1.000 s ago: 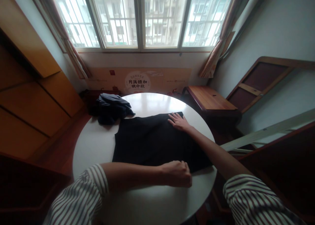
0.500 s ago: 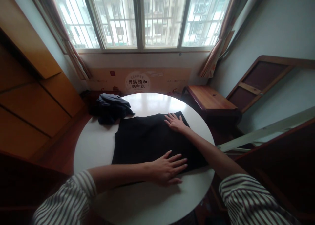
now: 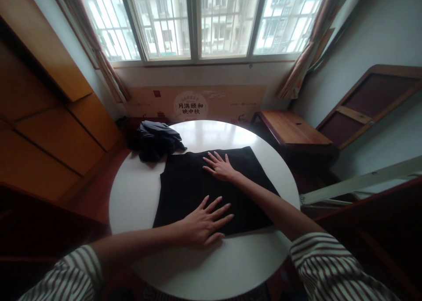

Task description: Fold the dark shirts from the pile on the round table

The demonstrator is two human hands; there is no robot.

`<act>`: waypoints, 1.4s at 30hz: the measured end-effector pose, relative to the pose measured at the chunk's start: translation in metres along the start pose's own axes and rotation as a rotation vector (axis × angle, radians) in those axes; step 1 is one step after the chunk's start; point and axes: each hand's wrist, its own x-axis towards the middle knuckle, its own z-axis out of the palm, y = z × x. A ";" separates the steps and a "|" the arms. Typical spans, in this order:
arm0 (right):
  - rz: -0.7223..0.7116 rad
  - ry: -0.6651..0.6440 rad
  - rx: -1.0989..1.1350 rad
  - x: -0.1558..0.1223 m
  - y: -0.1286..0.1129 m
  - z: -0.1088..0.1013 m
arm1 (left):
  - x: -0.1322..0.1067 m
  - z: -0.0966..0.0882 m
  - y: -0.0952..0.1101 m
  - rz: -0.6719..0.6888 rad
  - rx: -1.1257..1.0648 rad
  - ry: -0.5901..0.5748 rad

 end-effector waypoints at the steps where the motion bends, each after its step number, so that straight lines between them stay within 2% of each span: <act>1: 0.008 -0.001 -0.002 0.005 0.001 -0.001 | -0.001 0.000 0.003 0.022 -0.009 -0.006; 5: 0.037 -0.003 0.003 0.016 0.000 -0.010 | -0.008 -0.005 0.013 0.111 -0.060 -0.038; 7: 0.035 0.000 -0.003 0.015 -0.009 -0.015 | -0.013 -0.011 0.014 0.151 -0.094 -0.052; 9: -0.029 0.055 -0.011 0.010 -0.025 -0.017 | -0.021 -0.019 0.010 0.144 -0.095 -0.026; 12: -0.252 0.141 0.009 0.002 -0.056 -0.011 | -0.038 -0.026 -0.007 -0.039 0.001 0.101; 14: -0.371 0.108 0.027 0.001 -0.072 -0.001 | -0.052 -0.024 -0.020 -0.192 0.073 0.166; 16: -0.411 0.062 0.022 0.006 -0.081 0.008 | -0.066 -0.016 -0.030 -0.289 0.105 0.181; 19: -0.377 0.055 0.006 0.020 -0.084 0.018 | -0.083 -0.002 -0.033 -0.331 0.115 0.174; 22: -0.315 0.040 0.000 0.037 -0.081 0.019 | -0.092 0.003 -0.027 -0.330 0.119 0.185; 29: -0.225 -0.001 -0.013 0.071 -0.087 0.007 | -0.098 0.000 -0.009 -0.277 0.095 0.147; 32: -0.213 0.002 -0.019 0.072 -0.098 -0.004 | -0.100 -0.008 -0.002 -0.250 0.067 0.146; 34: -0.234 0.025 -0.024 0.061 -0.104 -0.010 | -0.101 -0.020 -0.005 -0.245 0.027 0.184; 36: -0.272 0.083 -0.028 0.037 -0.108 -0.012 | -0.100 -0.036 -0.017 -0.285 0.001 0.273; 38: -0.284 0.136 -0.032 0.004 -0.108 -0.009 | -0.094 -0.052 -0.038 -0.353 0.023 0.388; 40: -0.261 0.135 -0.028 -0.032 -0.105 -0.003 | -0.080 -0.065 -0.063 -0.400 0.054 0.487; 42: -0.245 0.092 -0.010 -0.068 -0.100 0.005 | -0.058 -0.070 -0.088 -0.341 0.041 0.505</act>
